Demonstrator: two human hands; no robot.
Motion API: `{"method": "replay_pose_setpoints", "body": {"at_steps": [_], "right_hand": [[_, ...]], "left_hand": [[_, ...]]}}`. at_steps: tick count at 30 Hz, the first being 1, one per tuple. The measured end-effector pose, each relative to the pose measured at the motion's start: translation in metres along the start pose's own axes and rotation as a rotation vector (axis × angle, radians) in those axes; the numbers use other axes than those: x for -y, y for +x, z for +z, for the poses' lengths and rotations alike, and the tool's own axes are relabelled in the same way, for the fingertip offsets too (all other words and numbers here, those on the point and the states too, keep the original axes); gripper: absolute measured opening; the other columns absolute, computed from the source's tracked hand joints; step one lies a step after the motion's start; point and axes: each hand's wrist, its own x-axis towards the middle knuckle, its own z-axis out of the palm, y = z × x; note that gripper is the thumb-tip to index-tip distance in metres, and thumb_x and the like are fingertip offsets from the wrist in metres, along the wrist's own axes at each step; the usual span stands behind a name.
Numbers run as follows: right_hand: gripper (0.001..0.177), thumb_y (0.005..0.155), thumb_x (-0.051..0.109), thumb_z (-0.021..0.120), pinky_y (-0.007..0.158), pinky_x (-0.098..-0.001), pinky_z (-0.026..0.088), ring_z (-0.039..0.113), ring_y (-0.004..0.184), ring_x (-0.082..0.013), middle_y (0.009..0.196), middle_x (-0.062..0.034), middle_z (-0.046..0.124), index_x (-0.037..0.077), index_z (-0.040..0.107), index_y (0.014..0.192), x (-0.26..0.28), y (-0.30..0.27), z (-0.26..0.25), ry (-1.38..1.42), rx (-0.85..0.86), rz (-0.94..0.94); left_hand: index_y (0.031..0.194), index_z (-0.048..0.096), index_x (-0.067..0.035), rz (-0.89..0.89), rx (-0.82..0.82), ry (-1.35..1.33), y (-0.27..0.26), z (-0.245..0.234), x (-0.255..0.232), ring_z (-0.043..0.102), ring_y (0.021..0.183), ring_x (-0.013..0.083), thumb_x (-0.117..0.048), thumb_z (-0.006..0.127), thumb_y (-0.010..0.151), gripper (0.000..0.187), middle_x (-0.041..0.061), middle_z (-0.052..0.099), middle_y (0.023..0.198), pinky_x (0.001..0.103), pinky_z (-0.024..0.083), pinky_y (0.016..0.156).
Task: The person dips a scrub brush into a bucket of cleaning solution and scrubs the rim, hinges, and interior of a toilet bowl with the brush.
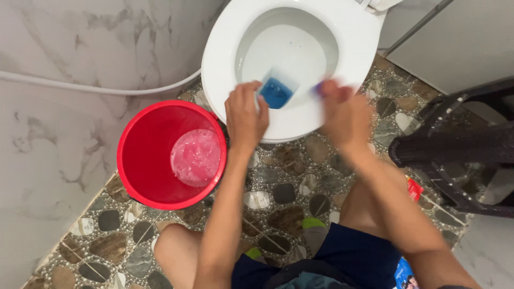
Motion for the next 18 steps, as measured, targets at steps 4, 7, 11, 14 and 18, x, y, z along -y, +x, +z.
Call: {"method": "replay_pose_setpoints", "body": {"at_steps": [4,7,11,14,18], "right_hand": [[0.058,0.086,0.019,0.062,0.071,-0.0491,0.054,0.062,0.088,-0.0325,0.109,-0.0195,0.061,0.012,0.06,0.144,-0.015,0.03,0.0,-0.564,-0.387,-0.449],[0.032,0.112,0.014,0.063,0.066,-0.0452,0.054,0.064,0.088,-0.0261,0.11,-0.0125,0.064,0.011,0.056,0.143,-0.008,-0.025,0.069,-0.452,-0.424,-0.808],[0.044,0.092,0.017,0.061,0.05,-0.0416,0.053,0.065,0.07,-0.0282,0.098,-0.0118,0.065,0.022,0.062,0.135,-0.026,0.029,0.03,-0.54,-0.383,-0.813],[0.037,0.104,0.034,0.057,0.051,-0.0425,0.054,0.064,0.066,-0.0281,0.092,-0.0145,0.063,0.022,0.064,0.139,-0.042,0.097,-0.046,-0.535,-0.544,-0.651],[0.038,0.108,0.031,0.045,0.056,-0.0417,0.057,0.067,0.072,-0.0255,0.1,-0.015,0.065,0.02,0.061,0.14,-0.031,0.062,0.003,-0.572,-0.184,-0.859]], "left_hand": [[0.117,0.066,-0.005,-0.037,0.037,0.126,-0.005,0.006,0.001,0.061,0.102,0.0328,-0.004,0.061,0.09,0.027,0.013,0.065,0.106,0.044,0.046,0.091],[0.117,0.066,-0.005,-0.098,0.029,0.1,-0.007,0.01,0.009,0.061,0.101,0.0324,-0.001,0.059,0.092,0.026,0.012,0.066,0.105,0.044,0.047,0.092],[0.114,0.067,-0.004,-0.114,0.055,0.105,-0.007,0.011,0.014,0.061,0.099,0.0327,-0.002,0.058,0.09,0.025,0.013,0.066,0.104,0.044,0.047,0.09],[0.112,0.068,-0.005,-0.138,0.054,0.12,-0.006,0.012,0.008,0.062,0.098,0.0326,-0.004,0.059,0.09,0.023,0.012,0.067,0.103,0.044,0.047,0.089],[0.11,0.069,-0.006,-0.138,0.065,0.159,-0.001,0.013,0.004,0.062,0.097,0.0319,-0.006,0.061,0.09,0.022,0.011,0.067,0.101,0.044,0.047,0.088]]}}
